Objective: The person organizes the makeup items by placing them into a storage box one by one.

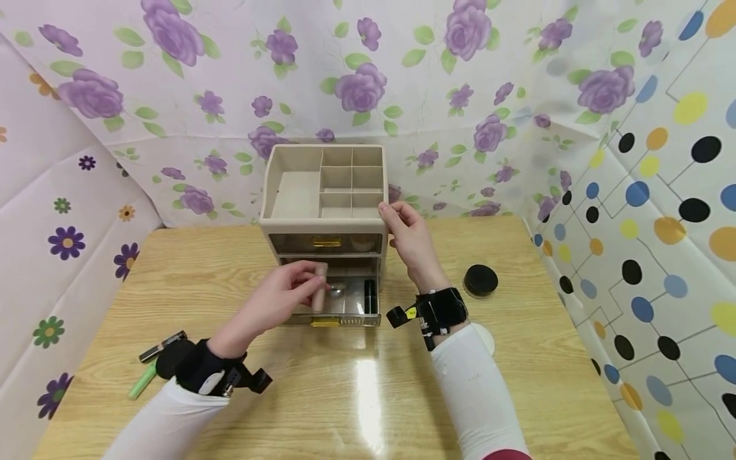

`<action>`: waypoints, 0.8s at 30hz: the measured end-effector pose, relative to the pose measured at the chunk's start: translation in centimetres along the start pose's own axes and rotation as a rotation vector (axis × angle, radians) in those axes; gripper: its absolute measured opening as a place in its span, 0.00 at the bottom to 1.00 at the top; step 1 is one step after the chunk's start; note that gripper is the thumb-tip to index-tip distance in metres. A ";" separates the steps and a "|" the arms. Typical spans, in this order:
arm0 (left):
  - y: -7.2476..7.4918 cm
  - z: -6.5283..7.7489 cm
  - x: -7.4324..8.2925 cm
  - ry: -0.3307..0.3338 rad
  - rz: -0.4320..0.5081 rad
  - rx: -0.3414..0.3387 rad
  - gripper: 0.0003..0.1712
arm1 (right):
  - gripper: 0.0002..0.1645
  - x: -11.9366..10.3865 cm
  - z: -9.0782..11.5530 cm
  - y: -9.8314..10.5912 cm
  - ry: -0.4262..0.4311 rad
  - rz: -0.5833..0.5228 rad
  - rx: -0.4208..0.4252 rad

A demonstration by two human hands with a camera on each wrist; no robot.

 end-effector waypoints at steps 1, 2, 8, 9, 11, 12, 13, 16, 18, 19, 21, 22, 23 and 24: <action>-0.3 -0.3 -0.1 0.008 -0.014 0.004 0.22 | 0.14 0.0 0.0 0.0 -0.001 0.003 0.000; -0.6 -0.5 -0.1 0.018 -0.022 0.004 0.21 | 0.14 0.1 0.0 -0.1 -0.002 0.002 0.000; -2.1 -1.7 -0.3 0.071 -0.088 -0.029 0.20 | 0.13 0.2 0.1 -0.1 -0.011 -0.012 0.006; -2.3 -1.8 -0.2 0.077 -0.103 -0.038 0.20 | 0.13 0.2 0.1 -0.1 -0.012 -0.014 0.006; -2.8 -2.1 0.0 0.088 -0.127 -0.051 0.20 | 0.13 0.2 0.0 0.0 -0.010 -0.020 0.003; -3.0 -2.2 0.0 0.092 -0.141 -0.058 0.18 | 0.13 0.3 0.0 0.0 -0.009 -0.022 0.002; -3.2 -2.3 0.0 0.093 -0.157 -0.063 0.17 | 0.13 0.3 0.0 0.0 -0.009 -0.024 0.001; -3.5 -2.6 -0.1 0.097 -0.178 -0.071 0.14 | 0.13 0.3 0.0 -0.1 -0.004 -0.028 0.002; -3.6 -2.6 -0.2 0.103 -0.190 -0.076 0.14 | 0.13 0.3 0.0 -0.2 -0.003 -0.031 0.001; -3.7 -2.7 -0.2 0.105 -0.197 -0.080 0.14 | 0.14 0.3 0.0 -0.2 -0.002 -0.033 0.000; -3.8 -2.8 -0.1 0.112 -0.208 -0.086 0.14 | 0.14 0.4 0.0 -0.2 -0.003 -0.039 0.001; -3.9 -2.8 -0.1 0.113 -0.216 -0.085 0.14 | 0.15 0.4 0.0 -0.2 -0.004 -0.043 0.001; -3.9 -2.8 -0.1 0.112 -0.227 -0.085 0.15 | 0.15 0.4 -0.1 -0.2 -0.003 -0.043 0.000; -4.0 -2.9 0.0 0.110 -0.236 -0.085 0.16 | 0.15 0.4 -0.1 -0.2 -0.002 -0.044 0.000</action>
Point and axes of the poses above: each hand's wrist, its own z-axis away from the middle knuckle, its own y-axis out of the back of the hand, x = y × z, the point moved 6 cm from there along -z, towards the middle knuckle, and after that the axes turned 4 degrees about x, right-handed, at the moved point
